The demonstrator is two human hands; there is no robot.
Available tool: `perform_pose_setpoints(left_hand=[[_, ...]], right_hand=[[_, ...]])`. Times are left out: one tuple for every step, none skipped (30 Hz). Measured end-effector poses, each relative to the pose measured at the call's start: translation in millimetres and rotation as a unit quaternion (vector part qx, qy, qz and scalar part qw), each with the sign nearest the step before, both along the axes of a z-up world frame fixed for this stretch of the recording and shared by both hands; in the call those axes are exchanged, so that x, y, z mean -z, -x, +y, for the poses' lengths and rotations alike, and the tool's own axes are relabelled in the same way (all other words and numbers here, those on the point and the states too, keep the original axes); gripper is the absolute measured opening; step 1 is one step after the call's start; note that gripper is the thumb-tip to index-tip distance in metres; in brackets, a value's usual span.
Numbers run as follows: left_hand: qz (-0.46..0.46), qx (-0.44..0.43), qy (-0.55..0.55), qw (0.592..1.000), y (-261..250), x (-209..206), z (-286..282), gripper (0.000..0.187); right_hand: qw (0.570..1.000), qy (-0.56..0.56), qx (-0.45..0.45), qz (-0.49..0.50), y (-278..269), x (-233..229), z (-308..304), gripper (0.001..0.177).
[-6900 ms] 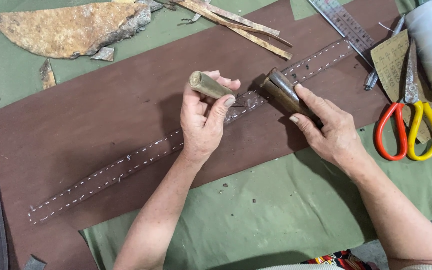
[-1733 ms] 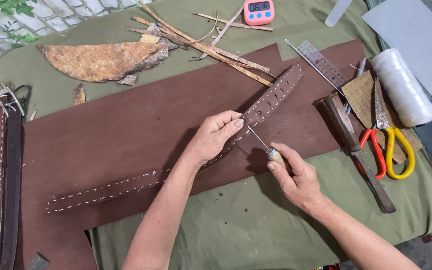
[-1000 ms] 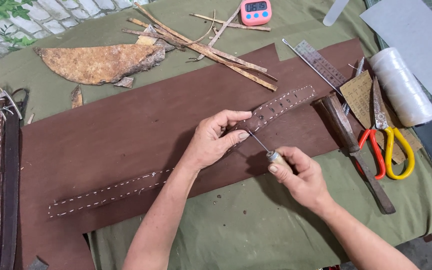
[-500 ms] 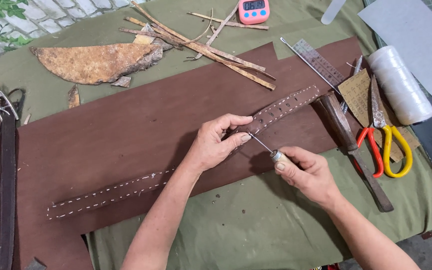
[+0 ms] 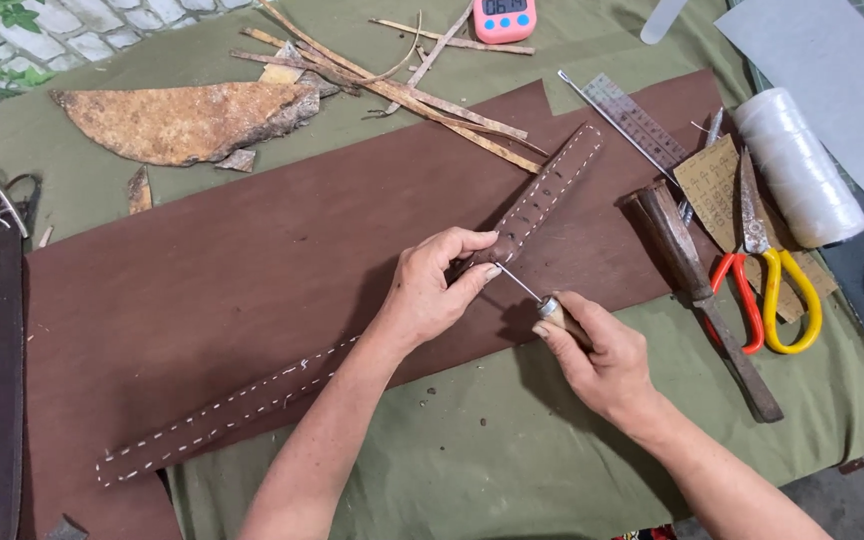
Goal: Punching holes in a leather strap with a mallet and punch, then cutting it to shape with scissors.
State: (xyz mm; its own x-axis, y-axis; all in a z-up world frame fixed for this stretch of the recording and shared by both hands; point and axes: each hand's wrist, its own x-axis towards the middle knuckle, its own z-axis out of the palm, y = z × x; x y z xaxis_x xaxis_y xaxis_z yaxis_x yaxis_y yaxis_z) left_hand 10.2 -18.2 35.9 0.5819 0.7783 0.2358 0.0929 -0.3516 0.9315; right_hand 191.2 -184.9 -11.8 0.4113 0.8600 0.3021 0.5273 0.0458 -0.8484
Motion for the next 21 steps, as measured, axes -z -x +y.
perform_pose_setpoints(left_hand=[[0.000, 0.000, 0.000, 1.000, 0.4, 0.7, 1.1, 0.033], [0.003, 0.004, 0.008, 1.000, 0.3, 1.5, 2.2, 0.034], [0.005, 0.007, 0.017, 1.000, 0.4, 2.3, 3.2, 0.035], [0.005, 0.007, 0.017, 1.000, 0.0, 3.1, 1.6, 0.035], [-0.015, 0.010, 0.052, 0.998, 0.0, 3.9, 0.0, 0.035], [-0.034, 0.012, 0.087, 0.996, 0.9, 4.6, -1.2, 0.036], [-0.034, 0.010, 0.087, 0.996, 1.1, 7.8, -0.7, 0.036], [-0.039, 0.015, 0.088, 0.995, 0.9, 11.0, -0.4, 0.036], [-0.043, 0.020, 0.089, 0.995, 0.5, 14.0, -0.1, 0.036], [-0.044, 0.021, 0.089, 0.995, 0.7, 10.9, -1.3, 0.036], [-0.035, 0.016, 0.084, 0.996, 0.6, 7.8, -2.6, 0.035], [-0.025, 0.011, 0.078, 0.997, 1.1, 4.4, -3.5, 0.035], [-0.025, 0.011, 0.078, 0.997, -0.1, 4.0, -2.6, 0.035], [-0.008, 0.003, 0.042, 0.999, -0.2, 3.9, -2.2, 0.035], [0.010, -0.004, 0.006, 1.000, -0.5, 4.0, -1.6, 0.034], [0.012, -0.004, 0.007, 1.000, -0.7, 5.6, -2.1, 0.034], [0.015, -0.011, 0.002, 1.000, -1.3, 7.2, -2.7, 0.034], [0.018, -0.017, -0.003, 1.000, -3.3, 9.2, -3.6, 0.034], [0.018, -0.015, -0.002, 1.000, -3.8, 8.5, -4.5, 0.034], [0.021, -0.015, 0.000, 1.000, -3.5, 7.3, -4.8, 0.034], [0.023, -0.016, 0.002, 1.000, -2.8, 6.1, -5.2, 0.035]], right_hand=[[1.000, 0.000, 0.000, 0.000, -3.6, -5.4, 2.6, 0.034], [0.997, 0.021, -0.029, 0.071, -7.5, -11.0, 5.0, 0.030], [0.987, 0.042, -0.058, 0.143, -11.3, -16.5, 7.4, 0.025], [0.987, 0.043, -0.057, 0.142, -12.1, -12.1, 6.5, 0.025], [0.958, 0.049, -0.084, 0.269, -12.5, -7.6, 5.6, 0.021], [0.912, 0.054, -0.111, 0.391, -12.6, -3.1, 5.8, 0.017], [0.912, 0.054, -0.112, 0.391, -14.6, -2.5, 6.4, 0.017], [0.883, 0.066, -0.127, 0.446, -16.8, -2.0, 6.8, 0.018], [0.851, 0.078, -0.141, 0.499, -19.2, -1.6, 7.1, 0.020], [0.852, 0.078, -0.141, 0.498, -19.3, -2.9, 7.4, 0.020], [0.845, 0.086, -0.142, 0.509, -19.7, -4.2, 7.7, 0.018], [0.837, 0.093, -0.145, 0.519, -19.6, -5.4, 8.4, 0.017], [0.838, 0.092, -0.145, 0.519, -18.2, -4.8, 8.7, 0.017], [0.904, 0.064, -0.122, 0.403, -15.9, -3.6, 8.9, 0.020], [0.954, 0.035, -0.097, 0.281, -13.9, -2.2, 9.3, 0.025], [0.954, 0.035, -0.097, 0.282, -12.0, 0.1, 7.7, 0.025], [0.993, 0.005, -0.056, 0.106, -10.5, 2.3, 6.2, 0.031], [0.997, -0.025, -0.011, -0.074, -9.8, 4.4, 3.6, 0.037], [0.997, -0.024, -0.009, -0.074, -8.8, 3.8, 3.1, 0.037], [0.992, -0.046, -0.014, -0.116, -7.7, 2.9, 3.9, 0.036], [0.985, -0.069, -0.018, -0.157, -6.0, 1.9, 4.7, 0.036]])
